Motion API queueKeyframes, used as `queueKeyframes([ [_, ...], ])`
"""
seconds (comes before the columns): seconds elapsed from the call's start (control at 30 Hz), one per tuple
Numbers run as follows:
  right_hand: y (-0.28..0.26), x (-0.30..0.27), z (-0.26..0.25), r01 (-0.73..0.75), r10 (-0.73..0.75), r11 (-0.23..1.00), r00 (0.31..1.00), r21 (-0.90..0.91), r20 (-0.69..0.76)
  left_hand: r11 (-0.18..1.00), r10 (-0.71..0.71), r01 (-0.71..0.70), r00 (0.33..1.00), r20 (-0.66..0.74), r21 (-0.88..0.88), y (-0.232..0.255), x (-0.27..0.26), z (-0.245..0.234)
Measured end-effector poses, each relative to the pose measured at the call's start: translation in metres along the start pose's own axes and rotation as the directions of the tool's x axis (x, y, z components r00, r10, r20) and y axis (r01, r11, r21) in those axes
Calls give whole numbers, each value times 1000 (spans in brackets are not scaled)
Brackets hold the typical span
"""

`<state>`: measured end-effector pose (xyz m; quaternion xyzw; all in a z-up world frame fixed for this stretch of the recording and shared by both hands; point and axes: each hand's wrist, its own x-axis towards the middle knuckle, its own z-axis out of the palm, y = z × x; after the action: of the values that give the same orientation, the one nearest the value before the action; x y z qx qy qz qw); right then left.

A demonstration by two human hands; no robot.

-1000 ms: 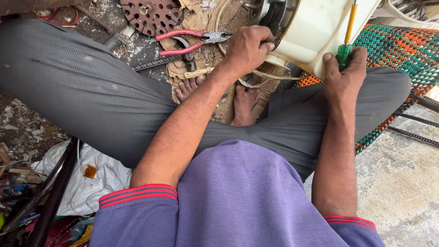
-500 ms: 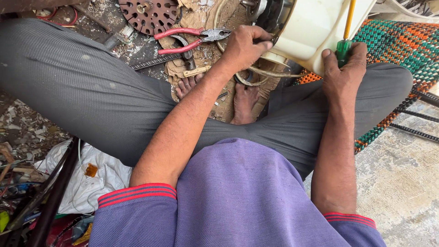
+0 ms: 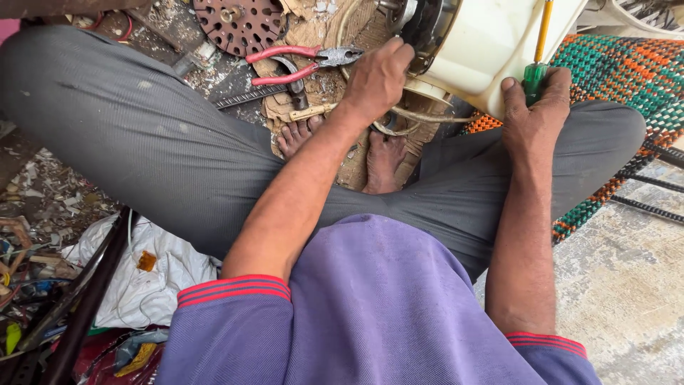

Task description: The person is repairing a small electrical appliance, likely a fan, by manipulating its internal wiring and components. They use a screwdriver and pliers to adjust wires and secure parts within the plastic housing while sitting on the floor.

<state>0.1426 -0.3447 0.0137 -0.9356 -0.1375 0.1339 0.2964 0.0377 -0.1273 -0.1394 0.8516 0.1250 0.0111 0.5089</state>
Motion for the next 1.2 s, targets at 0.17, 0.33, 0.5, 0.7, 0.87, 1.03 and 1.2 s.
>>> queueKeyframes([
  [0.17, 3, -7, 0, 8, -8, 1000, 1000, -28, -5, 972, 39, -101, 960, -278, -213, 8, -7, 0],
  [0.33, 8, -4, 0, 19, -20, 999, 1000, -41, -20, 927, -116, 105, 993, -10, -361, 18, 8, -14],
  [0.5, 11, 0, 1, 11, -11, 1000, 1000, -4, -14, 932, -99, 71, 993, -61, -355, 22, 10, -20],
  [0.7, 11, -1, 1, 20, -21, 999, 1000, -39, -21, 901, -299, 295, 954, 38, -318, 25, 21, -11],
  [0.87, 10, -3, 1, 15, -16, 1000, 1000, -23, -16, 755, -573, 573, 813, 106, -318, 15, 28, -8],
  [1.03, 11, -5, 2, -2, 2, 1000, 1000, -9, -15, 951, -217, 187, 971, -99, -245, 6, 4, -18],
  [1.2, 12, -1, 1, -5, 4, 1000, 1000, -27, -26, 908, -221, 223, 974, 46, -354, 18, 8, -20],
])
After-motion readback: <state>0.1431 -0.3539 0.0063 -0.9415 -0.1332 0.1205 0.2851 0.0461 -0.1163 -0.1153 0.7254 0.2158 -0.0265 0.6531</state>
